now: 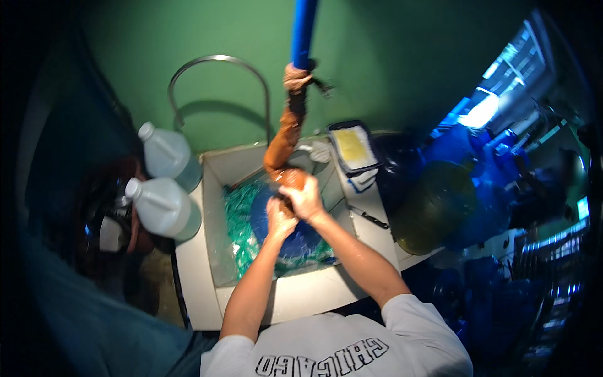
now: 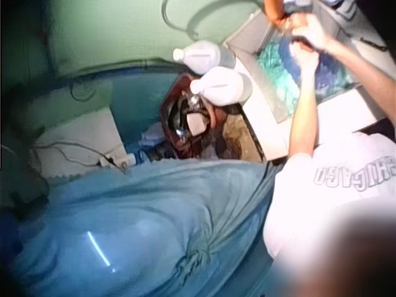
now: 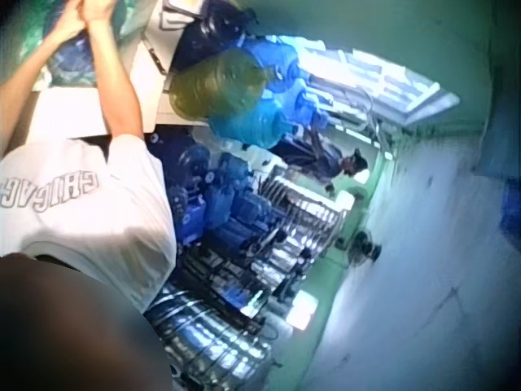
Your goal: The person scrubs the interior of large water dispenser jugs using a long-handled brush and rinses them under a tap. They handle both blue and yellow jugs, repeatedly inserting the brush, rotating it, and rinsing the interior before setting the jugs aside.
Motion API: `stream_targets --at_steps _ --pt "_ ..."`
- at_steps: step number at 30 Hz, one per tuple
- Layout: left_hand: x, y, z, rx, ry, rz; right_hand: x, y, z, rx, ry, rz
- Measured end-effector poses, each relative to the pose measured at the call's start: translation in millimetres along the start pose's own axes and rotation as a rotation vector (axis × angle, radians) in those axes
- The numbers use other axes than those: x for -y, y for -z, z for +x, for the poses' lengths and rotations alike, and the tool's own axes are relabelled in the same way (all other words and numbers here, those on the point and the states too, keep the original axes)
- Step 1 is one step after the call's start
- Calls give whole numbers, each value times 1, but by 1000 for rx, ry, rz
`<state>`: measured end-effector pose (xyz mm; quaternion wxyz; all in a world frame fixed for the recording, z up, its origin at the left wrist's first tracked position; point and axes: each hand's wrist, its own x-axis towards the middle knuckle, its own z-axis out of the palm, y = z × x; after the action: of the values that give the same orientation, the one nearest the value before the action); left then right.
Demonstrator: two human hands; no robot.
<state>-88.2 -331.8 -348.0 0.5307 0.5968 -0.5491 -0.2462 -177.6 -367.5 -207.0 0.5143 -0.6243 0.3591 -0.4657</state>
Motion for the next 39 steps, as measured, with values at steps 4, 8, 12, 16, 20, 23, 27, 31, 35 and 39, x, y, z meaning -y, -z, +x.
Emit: stream_targets --at_steps 4,8,12,16,20,23,27,31,35,39 --pt "-8 31 -6 171 -67 -123 -20 3 -8 143 -62 7" --pt "-17 45 -2 104 184 -547 -22 17 -17 260 44 76" --pt "-22 38 14 114 199 -505 -31 15 -23 202 135 -200" --pt "-45 52 34 158 533 -1051 -47 15 -29 138 -80 -438" --pt "-84 63 57 310 129 -823 -59 18 -46 104 41 -539" --pt "-103 43 72 325 127 -537 -80 4 -53 -51 -129 -129" --pt "-103 18 80 111 68 -309 -125 -26 -33 -271 182 -392" --pt "-101 39 84 204 117 -254 -137 -23 3 -152 -72 -359" --pt "-132 80 101 290 -154 -166 -83 6 26 -115 216 -249" --pt "-182 119 121 290 -162 -177 12 20 46 -10 185 -296"
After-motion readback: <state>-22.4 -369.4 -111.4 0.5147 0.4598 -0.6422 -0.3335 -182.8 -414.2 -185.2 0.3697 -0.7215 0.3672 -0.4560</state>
